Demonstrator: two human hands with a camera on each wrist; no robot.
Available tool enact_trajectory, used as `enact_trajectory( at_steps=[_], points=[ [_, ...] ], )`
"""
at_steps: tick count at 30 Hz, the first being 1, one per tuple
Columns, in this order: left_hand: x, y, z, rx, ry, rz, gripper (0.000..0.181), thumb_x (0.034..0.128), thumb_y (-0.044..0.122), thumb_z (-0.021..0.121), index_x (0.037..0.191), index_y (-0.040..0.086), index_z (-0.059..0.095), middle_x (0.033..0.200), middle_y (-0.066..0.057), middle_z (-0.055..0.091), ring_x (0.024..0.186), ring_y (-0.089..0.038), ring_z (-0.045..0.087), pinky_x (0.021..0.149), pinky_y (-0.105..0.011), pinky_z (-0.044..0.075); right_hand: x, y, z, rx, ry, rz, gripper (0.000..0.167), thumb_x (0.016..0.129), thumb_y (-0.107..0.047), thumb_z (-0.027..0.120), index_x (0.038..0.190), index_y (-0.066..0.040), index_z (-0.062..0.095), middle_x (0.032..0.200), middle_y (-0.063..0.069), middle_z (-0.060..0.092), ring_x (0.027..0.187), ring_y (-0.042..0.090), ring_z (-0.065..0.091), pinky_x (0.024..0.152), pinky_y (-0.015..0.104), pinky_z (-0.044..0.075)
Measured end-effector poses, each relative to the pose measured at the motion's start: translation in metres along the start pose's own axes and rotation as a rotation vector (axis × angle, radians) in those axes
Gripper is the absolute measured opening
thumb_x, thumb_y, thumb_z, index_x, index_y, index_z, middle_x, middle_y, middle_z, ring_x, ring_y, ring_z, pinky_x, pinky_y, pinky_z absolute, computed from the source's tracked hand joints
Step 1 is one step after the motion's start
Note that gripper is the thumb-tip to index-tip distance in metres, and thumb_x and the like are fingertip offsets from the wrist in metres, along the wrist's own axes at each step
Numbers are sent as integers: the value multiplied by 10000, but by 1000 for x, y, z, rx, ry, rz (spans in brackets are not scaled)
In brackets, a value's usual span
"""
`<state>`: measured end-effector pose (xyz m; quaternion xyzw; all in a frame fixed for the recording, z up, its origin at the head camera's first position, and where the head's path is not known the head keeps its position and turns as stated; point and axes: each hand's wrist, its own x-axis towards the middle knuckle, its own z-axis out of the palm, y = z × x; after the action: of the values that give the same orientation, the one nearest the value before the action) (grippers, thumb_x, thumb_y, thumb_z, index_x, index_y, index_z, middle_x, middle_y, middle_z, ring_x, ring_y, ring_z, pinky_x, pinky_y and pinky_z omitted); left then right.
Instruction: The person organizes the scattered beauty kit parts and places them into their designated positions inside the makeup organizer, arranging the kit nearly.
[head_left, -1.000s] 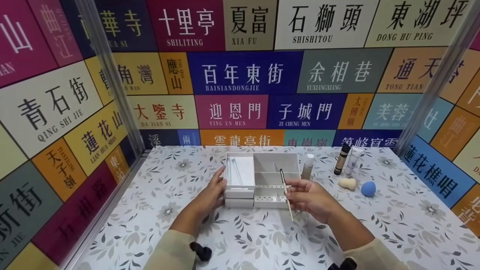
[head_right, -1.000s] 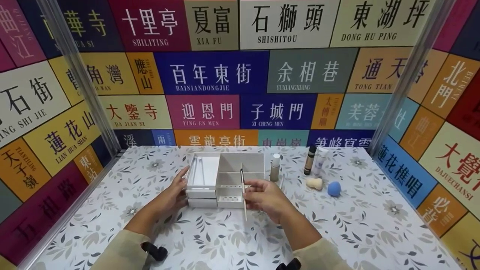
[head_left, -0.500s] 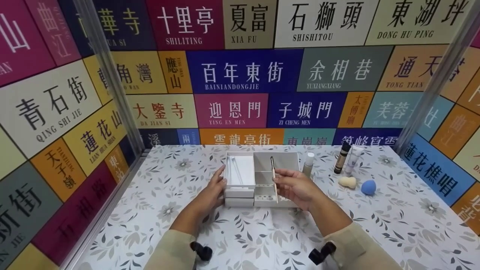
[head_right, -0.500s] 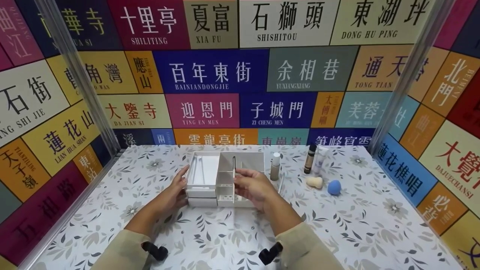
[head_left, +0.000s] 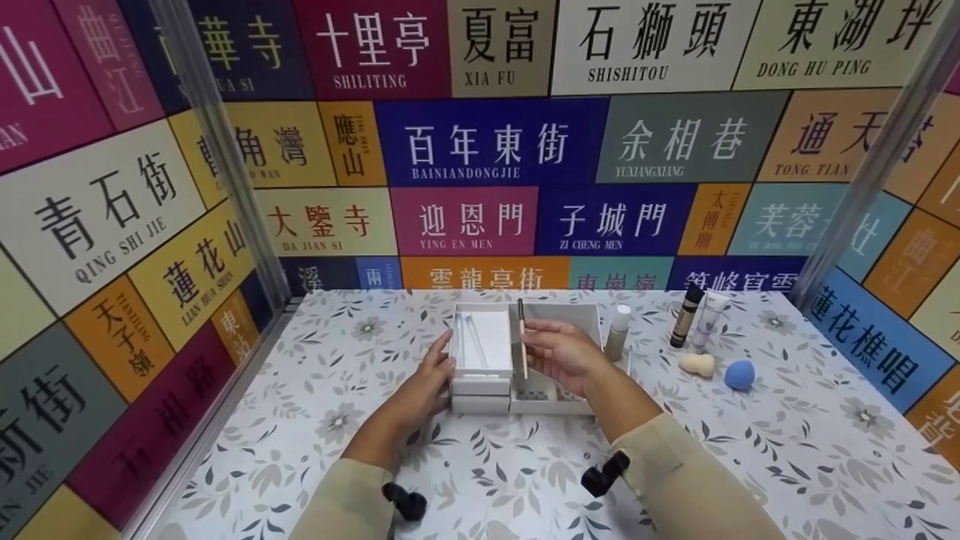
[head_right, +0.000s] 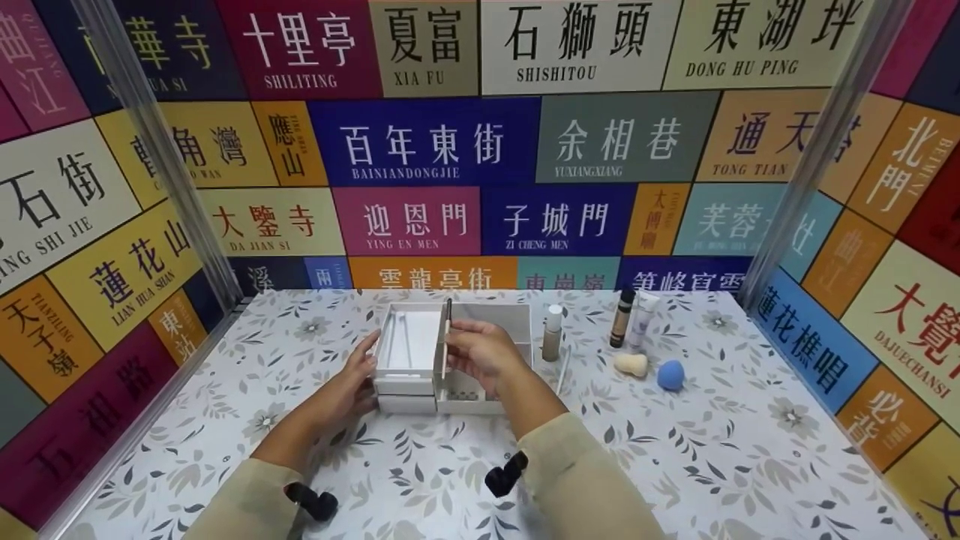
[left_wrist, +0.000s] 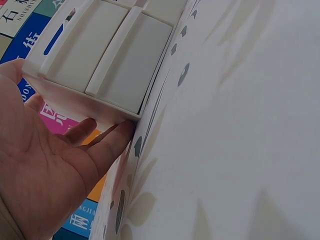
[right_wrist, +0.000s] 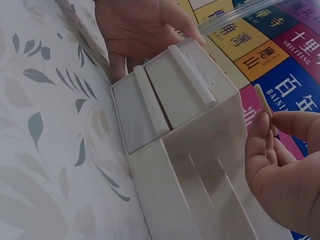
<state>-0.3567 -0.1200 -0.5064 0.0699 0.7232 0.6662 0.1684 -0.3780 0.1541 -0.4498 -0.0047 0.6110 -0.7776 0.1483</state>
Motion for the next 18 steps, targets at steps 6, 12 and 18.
enact_trajectory(
  at_steps=[6,12,18],
  points=[
    [0,0,-1,5,3,-8,614,1112,537,434,1652,598,147,1817,-118,51,1656,-434,231,1305,-637,304,11,-2,10,-24,35,8,499,1013,-41,680,1496,13,569,1122,106,758,885,136,708,799,255,628],
    [2,0,0,-21,-14,17,634,1120,501,438,1677,537,136,1807,-141,57,1653,-462,219,1299,-650,309,22,-5,18,-63,39,-14,510,1020,-48,676,1511,21,557,1224,153,730,871,116,692,736,215,607],
    [4,0,0,-10,3,-14,626,1111,509,442,1664,561,154,1810,-118,71,1653,-440,241,1300,-635,321,28,-6,22,-77,62,-26,491,1023,-33,666,1501,24,571,1279,177,715,905,117,695,752,196,609]
  ],
)
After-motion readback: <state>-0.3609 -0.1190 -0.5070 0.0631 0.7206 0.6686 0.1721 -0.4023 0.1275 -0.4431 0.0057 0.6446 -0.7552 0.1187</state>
